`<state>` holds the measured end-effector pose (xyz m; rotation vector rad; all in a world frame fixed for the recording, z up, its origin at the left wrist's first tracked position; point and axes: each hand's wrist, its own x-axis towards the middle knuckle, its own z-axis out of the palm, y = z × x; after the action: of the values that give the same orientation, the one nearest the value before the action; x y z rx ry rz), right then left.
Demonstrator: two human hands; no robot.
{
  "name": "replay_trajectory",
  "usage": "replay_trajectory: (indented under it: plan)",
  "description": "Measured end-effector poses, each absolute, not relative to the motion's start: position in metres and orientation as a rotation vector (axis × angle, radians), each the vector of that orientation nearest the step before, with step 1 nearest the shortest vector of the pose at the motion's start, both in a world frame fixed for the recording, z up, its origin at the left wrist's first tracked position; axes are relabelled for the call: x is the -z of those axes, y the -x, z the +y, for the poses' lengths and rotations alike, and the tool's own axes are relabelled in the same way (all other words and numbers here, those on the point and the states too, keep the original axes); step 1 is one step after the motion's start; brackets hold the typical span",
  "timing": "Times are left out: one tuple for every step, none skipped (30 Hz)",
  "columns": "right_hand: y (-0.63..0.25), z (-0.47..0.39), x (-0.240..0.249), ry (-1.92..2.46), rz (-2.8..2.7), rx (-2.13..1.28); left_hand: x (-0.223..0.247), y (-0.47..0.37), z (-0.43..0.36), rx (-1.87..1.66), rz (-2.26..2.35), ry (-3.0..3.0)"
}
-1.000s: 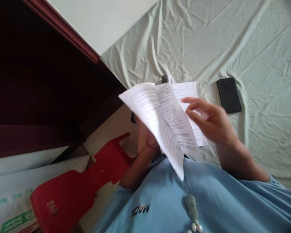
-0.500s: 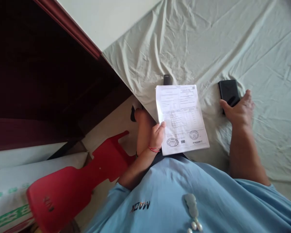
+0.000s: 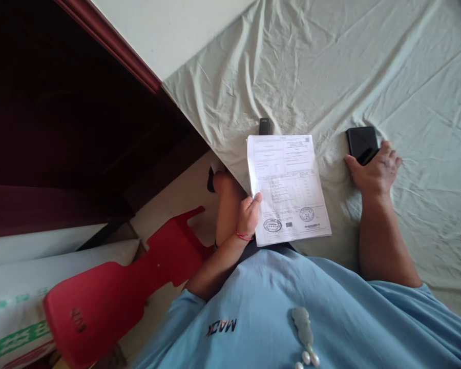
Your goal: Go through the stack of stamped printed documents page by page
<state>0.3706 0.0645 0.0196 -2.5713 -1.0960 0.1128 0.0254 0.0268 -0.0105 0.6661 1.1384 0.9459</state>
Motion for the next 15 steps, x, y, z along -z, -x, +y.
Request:
replay_trajectory:
  plan:
    - [-0.369, 0.065, -0.021, 2.581, -1.084, -0.115, 0.008, -0.026, 0.026, -0.952, 1.121, -0.667]
    - [-0.367, 0.064, -0.023, 2.583, -1.080, -0.114, 0.006, -0.026, 0.026, -0.959, 1.106, -0.667]
    - [-0.365, 0.063, -0.025, 2.576, -1.085, -0.115, 0.003, -0.026, 0.025, -0.968, 1.100, -0.666]
    - [-0.362, 0.060, -0.026, 2.563, -1.096, -0.116, 0.001, -0.026, 0.023, -0.975, 1.100, -0.663]
    - [-0.358, 0.057, -0.028, 2.544, -1.116, -0.119, 0.000, -0.025, 0.021, -0.979, 1.105, -0.663]
    - [-0.354, 0.053, -0.028, 2.522, -1.147, -0.126, -0.001, -0.024, 0.019, -0.984, 1.112, -0.663]
    - [-0.350, 0.049, -0.029, 2.500, -1.180, -0.132, -0.001, -0.023, 0.017, -0.987, 1.118, -0.662]
    - [-0.345, 0.045, -0.029, 2.481, -1.209, -0.133, 0.000, -0.021, 0.015, -0.990, 1.124, -0.660]
    - [-0.341, 0.042, -0.028, 2.466, -1.235, -0.128, 0.001, -0.019, 0.013, -0.994, 1.134, -0.659]
    - [-0.337, 0.039, -0.028, 2.457, -1.255, -0.119, 0.003, -0.017, 0.011, -1.000, 1.147, -0.661]
    - [-0.333, 0.038, -0.027, 2.455, -1.269, -0.110, 0.004, -0.015, 0.010, -1.007, 1.164, -0.667]
    - [-0.329, 0.037, -0.026, 2.464, -1.276, -0.102, 0.005, -0.014, 0.009, -1.013, 1.180, -0.677]
    - [-0.326, 0.037, -0.025, 2.483, -1.277, -0.097, 0.006, -0.012, 0.008, -1.017, 1.194, -0.692]
    - [-0.323, 0.037, -0.024, 2.509, -1.277, -0.095, 0.007, -0.011, 0.008, -1.022, 1.205, -0.707]
    - [-0.320, 0.037, -0.023, 2.537, -1.277, -0.094, 0.007, -0.011, 0.008, -1.023, 1.214, -0.722]
